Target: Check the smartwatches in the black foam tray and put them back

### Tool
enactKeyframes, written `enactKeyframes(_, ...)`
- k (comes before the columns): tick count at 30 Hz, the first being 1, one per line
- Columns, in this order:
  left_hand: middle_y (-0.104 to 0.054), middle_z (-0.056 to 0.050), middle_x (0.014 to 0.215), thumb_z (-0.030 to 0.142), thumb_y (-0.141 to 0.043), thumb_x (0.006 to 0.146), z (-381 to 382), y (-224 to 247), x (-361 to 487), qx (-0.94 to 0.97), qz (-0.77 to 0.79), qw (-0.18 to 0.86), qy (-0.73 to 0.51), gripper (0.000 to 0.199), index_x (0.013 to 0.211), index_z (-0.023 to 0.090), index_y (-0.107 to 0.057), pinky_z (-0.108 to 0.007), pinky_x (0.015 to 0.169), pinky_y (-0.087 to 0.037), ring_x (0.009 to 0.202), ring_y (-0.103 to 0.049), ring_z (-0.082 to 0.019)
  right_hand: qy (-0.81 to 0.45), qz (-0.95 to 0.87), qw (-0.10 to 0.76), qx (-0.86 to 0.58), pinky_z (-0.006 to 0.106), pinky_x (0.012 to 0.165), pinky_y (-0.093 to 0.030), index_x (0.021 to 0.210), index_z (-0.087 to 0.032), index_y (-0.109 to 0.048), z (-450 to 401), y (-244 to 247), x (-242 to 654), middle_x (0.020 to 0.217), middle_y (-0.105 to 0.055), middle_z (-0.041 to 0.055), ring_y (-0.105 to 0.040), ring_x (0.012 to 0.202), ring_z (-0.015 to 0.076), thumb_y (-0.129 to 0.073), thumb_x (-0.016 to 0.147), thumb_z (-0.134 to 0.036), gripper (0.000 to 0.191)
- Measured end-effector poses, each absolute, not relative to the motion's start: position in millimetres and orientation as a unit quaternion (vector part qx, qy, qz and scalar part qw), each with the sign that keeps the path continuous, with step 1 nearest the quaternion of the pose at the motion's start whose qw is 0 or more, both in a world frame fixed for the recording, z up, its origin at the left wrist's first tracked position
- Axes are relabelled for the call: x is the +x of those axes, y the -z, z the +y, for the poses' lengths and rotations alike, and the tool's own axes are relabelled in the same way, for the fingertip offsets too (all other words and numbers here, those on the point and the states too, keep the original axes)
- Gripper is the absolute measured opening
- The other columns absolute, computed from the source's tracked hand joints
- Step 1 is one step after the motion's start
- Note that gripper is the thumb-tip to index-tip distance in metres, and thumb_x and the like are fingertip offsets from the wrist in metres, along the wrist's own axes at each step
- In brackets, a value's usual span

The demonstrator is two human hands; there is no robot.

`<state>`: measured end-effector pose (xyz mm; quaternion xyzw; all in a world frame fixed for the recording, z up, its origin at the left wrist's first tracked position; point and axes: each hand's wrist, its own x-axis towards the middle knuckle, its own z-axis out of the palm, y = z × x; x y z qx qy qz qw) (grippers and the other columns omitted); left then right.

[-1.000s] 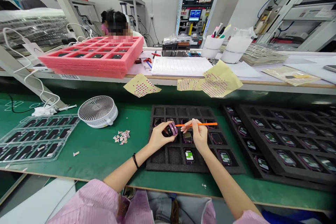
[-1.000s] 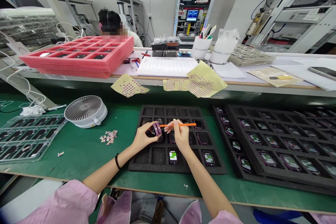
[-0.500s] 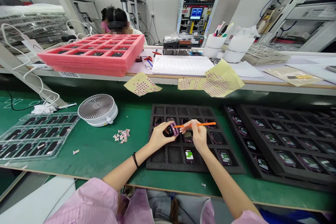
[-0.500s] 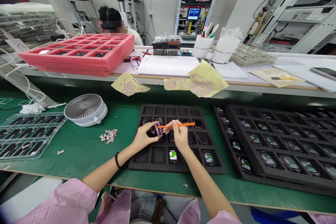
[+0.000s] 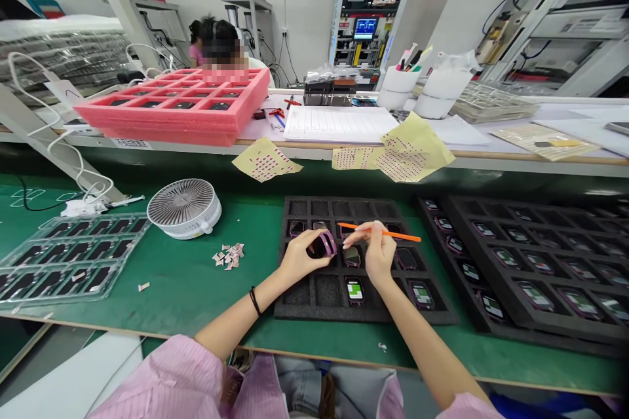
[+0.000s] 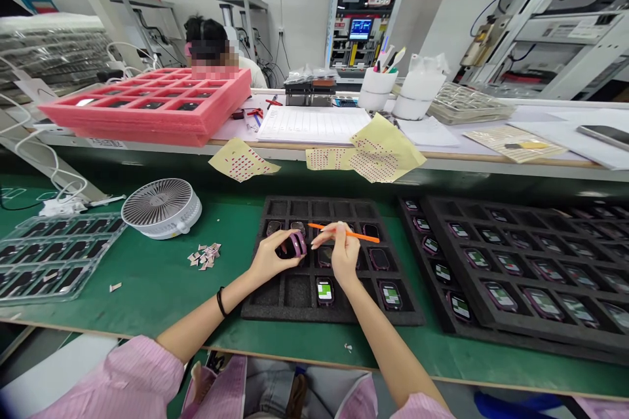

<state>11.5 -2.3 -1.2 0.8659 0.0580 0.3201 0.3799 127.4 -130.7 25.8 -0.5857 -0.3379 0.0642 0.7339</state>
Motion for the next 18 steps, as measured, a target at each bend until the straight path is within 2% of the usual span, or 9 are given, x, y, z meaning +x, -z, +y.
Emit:
enactKeyframes(2, -0.067, -0.009, 0.106, 0.022, -0.073, 0.069, -1.5, 1.5, 11.8, 0.864, 0.063, 0.38, -0.323, 0.048, 0.115, 0.017, -0.059, -0.033, 0.082, -0.053, 0.094, -0.063, -0.021, -0.088, -0.32, 0.731, -0.596, 0.033, 0.06, -0.056, 0.075, -0.022, -0.049, -128.2, -23.1, 129.5, 0.062, -0.068, 0.002, -0.065, 0.054, 0.0167, -0.039, 0.091, -0.053, 0.036)
enactKeyframes(5, -0.064, -0.009, 0.106, 0.022, -0.073, 0.068, -0.1, 3.4, 12.2, 0.866, 0.074, 0.366, -0.333, 0.045, 0.111, 0.018, -0.061, -0.036, 0.084, -0.052, 0.097, -0.061, -0.022, -0.173, -0.363, 0.666, -0.628, 0.034, 0.065, -0.055, 0.072, -0.024, -0.041, -122.5, -16.5, 130.1, 0.076, -0.068, 0.003, -0.065, 0.063, 0.0177, -0.064, 0.076, -0.051, 0.036)
enactKeyframes(7, -0.062, -0.008, 0.106, 0.019, -0.072, 0.067, 0.5, 5.0, 12.6, 0.869, 0.074, 0.354, -0.338, 0.044, 0.11, 0.019, -0.062, -0.039, 0.086, -0.051, 0.1, -0.058, -0.023, -0.211, -0.395, 0.617, -0.647, 0.03, 0.058, -0.052, 0.068, -0.024, -0.038, -118.9, -11.8, 129.3, 0.071, -0.062, -0.0008, -0.058, 0.055, 0.0142, -0.076, 0.063, -0.046, 0.045)
enactKeyframes(9, -0.059, -0.008, 0.107, 0.017, -0.071, 0.067, 0.7, 6.0, 13.1, 0.868, 0.059, 0.353, -0.344, 0.047, 0.113, 0.02, -0.06, -0.04, 0.088, -0.051, 0.102, -0.057, -0.023, -0.231, -0.402, 0.594, -0.657, 0.024, 0.051, -0.046, 0.063, -0.023, -0.035, -116.8, -8.8, 128.6, 0.059, -0.048, -0.0065, -0.045, 0.048, 0.0094, -0.08, 0.057, -0.043, 0.049)
enactKeyframes(12, -0.055, -0.009, 0.112, 0.023, -0.072, 0.072, 0.9, 5.6, 13.1, 0.855, 0.042, 0.368, -0.363, 0.055, 0.123, 0.022, -0.053, -0.037, 0.085, -0.052, 0.103, -0.056, -0.022, -0.285, -0.358, 0.63, -0.627, 0.022, 0.049, -0.042, 0.061, -0.023, -0.032, -116.6, -9.7, 128.3, 0.055, -0.033, -0.0094, -0.034, 0.048, 0.0076, -0.078, 0.06, -0.043, 0.051)
enactKeyframes(16, -0.054, -0.009, 0.111, 0.032, -0.074, 0.072, 1.8, 3.4, 11.9, 0.829, 0.051, 0.405, -0.383, 0.061, 0.127, 0.024, -0.049, -0.027, 0.062, -0.053, 0.087, -0.059, -0.017, -0.342, -0.298, 0.682, -0.573, 0.024, 0.054, -0.045, 0.063, -0.023, -0.031, -118.8, -16.5, 127.7, 0.06, -0.035, -0.008, -0.035, 0.052, 0.0084, -0.078, 0.061, -0.042, 0.051)
enactKeyframes(18, -0.056, -0.008, 0.11, 0.032, -0.074, 0.072, 2.3, 2.9, 11.3, 0.825, 0.045, 0.411, -0.386, 0.058, 0.124, 0.024, -0.05, -0.026, 0.06, -0.052, 0.086, -0.059, -0.017, -0.348, -0.29, 0.69, -0.565, 0.025, 0.056, -0.046, 0.062, -0.023, -0.031, -119.6, -19.6, 126.8, 0.06, -0.035, -0.0081, -0.035, 0.052, 0.0085, -0.079, 0.06, -0.041, 0.052)
